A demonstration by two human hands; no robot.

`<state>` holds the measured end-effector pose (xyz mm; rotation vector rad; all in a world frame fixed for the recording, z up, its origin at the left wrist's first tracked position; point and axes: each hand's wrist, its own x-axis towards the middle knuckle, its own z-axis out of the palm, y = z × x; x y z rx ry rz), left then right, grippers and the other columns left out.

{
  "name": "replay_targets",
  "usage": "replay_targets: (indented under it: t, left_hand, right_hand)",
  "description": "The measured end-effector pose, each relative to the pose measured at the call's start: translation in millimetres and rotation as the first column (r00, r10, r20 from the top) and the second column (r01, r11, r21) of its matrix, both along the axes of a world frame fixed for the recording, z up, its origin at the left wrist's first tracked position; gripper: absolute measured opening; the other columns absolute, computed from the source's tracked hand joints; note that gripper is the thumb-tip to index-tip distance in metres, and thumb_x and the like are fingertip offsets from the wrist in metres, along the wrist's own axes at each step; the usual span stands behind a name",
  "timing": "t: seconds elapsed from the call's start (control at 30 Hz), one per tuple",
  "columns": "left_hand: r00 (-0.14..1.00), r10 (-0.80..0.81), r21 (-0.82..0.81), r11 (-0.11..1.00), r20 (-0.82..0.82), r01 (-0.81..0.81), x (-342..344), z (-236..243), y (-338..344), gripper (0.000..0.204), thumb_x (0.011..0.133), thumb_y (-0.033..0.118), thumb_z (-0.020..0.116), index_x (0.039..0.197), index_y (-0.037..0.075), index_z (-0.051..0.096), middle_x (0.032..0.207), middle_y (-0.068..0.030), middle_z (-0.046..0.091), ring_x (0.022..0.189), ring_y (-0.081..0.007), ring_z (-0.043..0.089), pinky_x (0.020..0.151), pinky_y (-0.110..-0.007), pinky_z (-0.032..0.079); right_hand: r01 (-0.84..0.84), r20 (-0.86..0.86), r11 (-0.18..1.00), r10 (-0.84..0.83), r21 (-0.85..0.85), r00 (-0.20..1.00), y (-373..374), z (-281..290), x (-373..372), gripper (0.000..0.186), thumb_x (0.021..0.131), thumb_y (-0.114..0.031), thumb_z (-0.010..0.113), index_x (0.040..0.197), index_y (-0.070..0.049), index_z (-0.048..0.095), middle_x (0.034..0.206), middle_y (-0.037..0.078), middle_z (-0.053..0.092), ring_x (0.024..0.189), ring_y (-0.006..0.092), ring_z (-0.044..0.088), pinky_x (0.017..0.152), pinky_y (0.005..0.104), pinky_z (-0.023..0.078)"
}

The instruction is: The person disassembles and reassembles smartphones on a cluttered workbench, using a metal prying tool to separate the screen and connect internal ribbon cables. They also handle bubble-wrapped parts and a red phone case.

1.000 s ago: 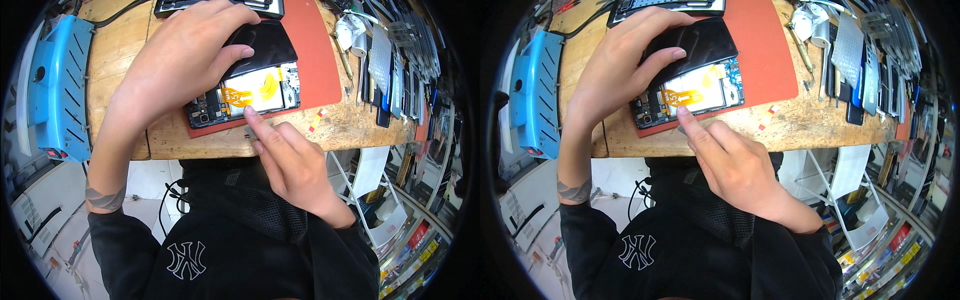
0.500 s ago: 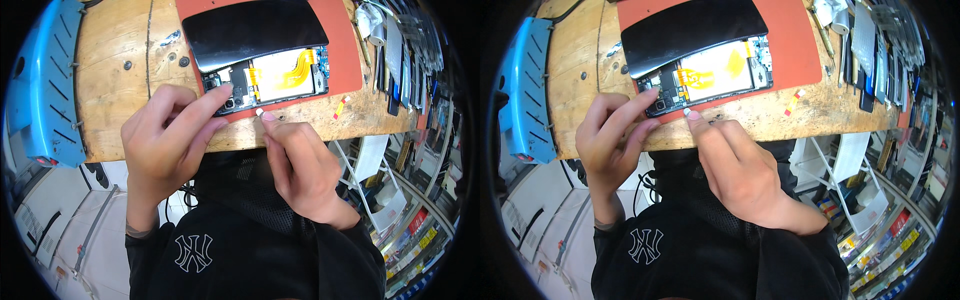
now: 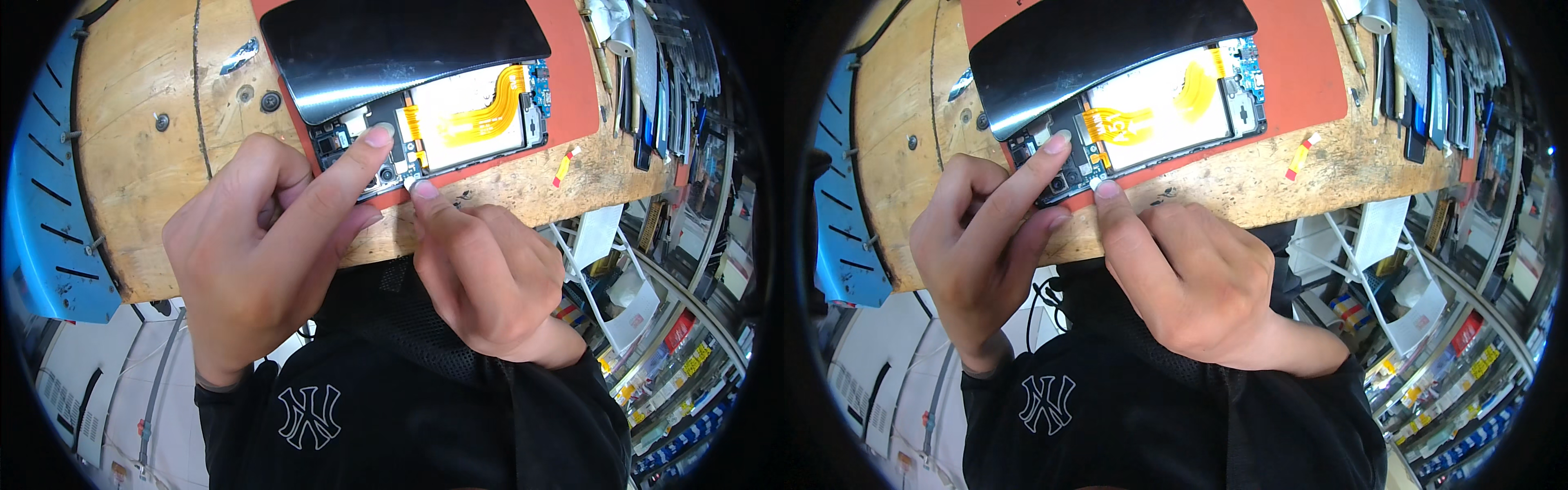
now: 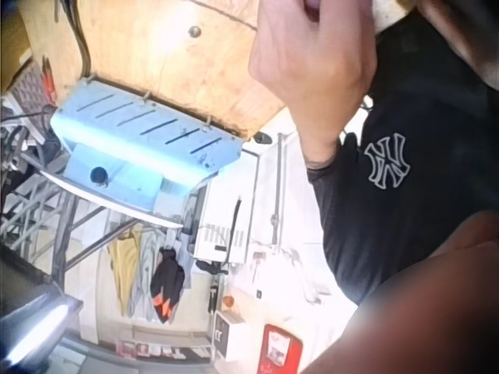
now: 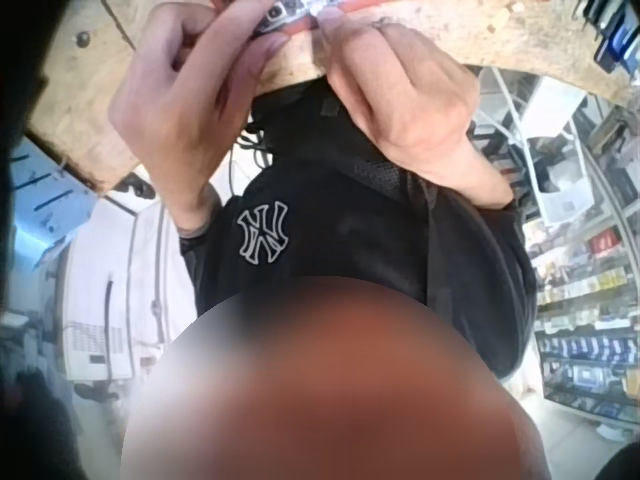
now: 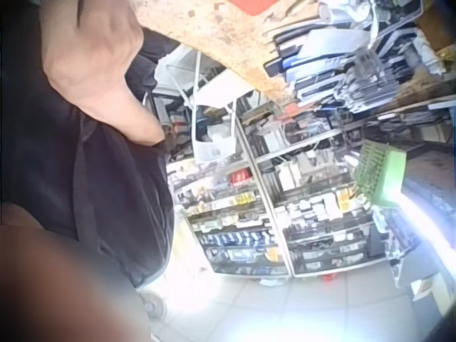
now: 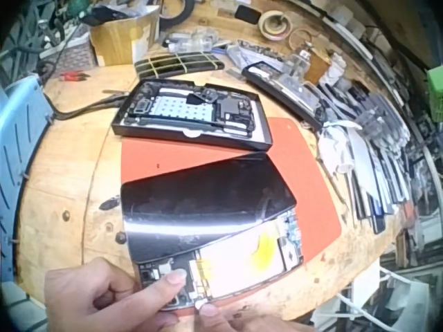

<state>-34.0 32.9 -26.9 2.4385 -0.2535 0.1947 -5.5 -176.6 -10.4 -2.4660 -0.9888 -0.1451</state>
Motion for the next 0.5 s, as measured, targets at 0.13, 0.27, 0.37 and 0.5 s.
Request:
replay_targets:
  t: [0.13, 0.27, 0.37, 0.5]
  left_hand:
    - [1.000, 0.000, -0.010, 1.000, -0.002, 0.000, -0.7, -1.6, 0.3, 0.051, 0.075, 0.013, 0.084, 0.126, 0.012, 0.076, 0.073, -0.0023, 0.042, 0.060, -0.0148, 0.044, 0.052, -0.030, 0.035]
    - [1.000, 0.003, -0.017, 1.000, 0.009, -0.003, -0.9, -3.2, -0.3, 0.051, 0.076, 0.013, 0.083, 0.127, 0.012, 0.076, 0.072, -0.0018, 0.042, 0.060, -0.0143, 0.043, 0.052, -0.030, 0.035]
    - [1.000, -0.002, -0.016, 1.000, 0.017, 0.002, -0.6, -4.3, -0.2, 0.051, 0.077, 0.012, 0.083, 0.127, 0.011, 0.075, 0.072, -0.0017, 0.042, 0.060, -0.0141, 0.044, 0.052, -0.030, 0.035]
    - [1.000, -0.012, -0.009, 1.000, 0.018, 0.013, -0.4, -4.3, 0.1, 0.050, 0.077, 0.012, 0.082, 0.127, 0.010, 0.075, 0.071, -0.0019, 0.043, 0.060, -0.0142, 0.045, 0.052, -0.030, 0.035]
  right_hand:
    - [0.004, 0.027, 1.000, -0.005, 0.027, 1.000, 1.2, -4.8, -0.4, 0.036, 0.074, 0.012, 0.078, 0.108, 0.006, 0.072, 0.069, 0.010, 0.062, 0.054, 0.0191, 0.061, 0.049, 0.0295, 0.047]
    - [0.010, 0.027, 1.000, -0.011, 0.028, 1.000, 0.7, -7.1, -1.6, 0.037, 0.073, 0.011, 0.079, 0.109, 0.007, 0.071, 0.068, 0.010, 0.062, 0.054, 0.0197, 0.061, 0.049, 0.0296, 0.047]
    - [0.005, 0.037, 1.000, -0.006, 0.015, 0.999, 0.8, -8.5, -2.1, 0.036, 0.073, 0.012, 0.079, 0.108, 0.008, 0.071, 0.068, 0.010, 0.061, 0.054, 0.0198, 0.062, 0.049, 0.0296, 0.048]
    - [0.007, 0.039, 1.000, -0.007, 0.019, 0.999, 1.1, -9.9, -2.3, 0.035, 0.073, 0.011, 0.079, 0.107, 0.008, 0.071, 0.067, 0.010, 0.061, 0.054, 0.0196, 0.062, 0.049, 0.0298, 0.048]
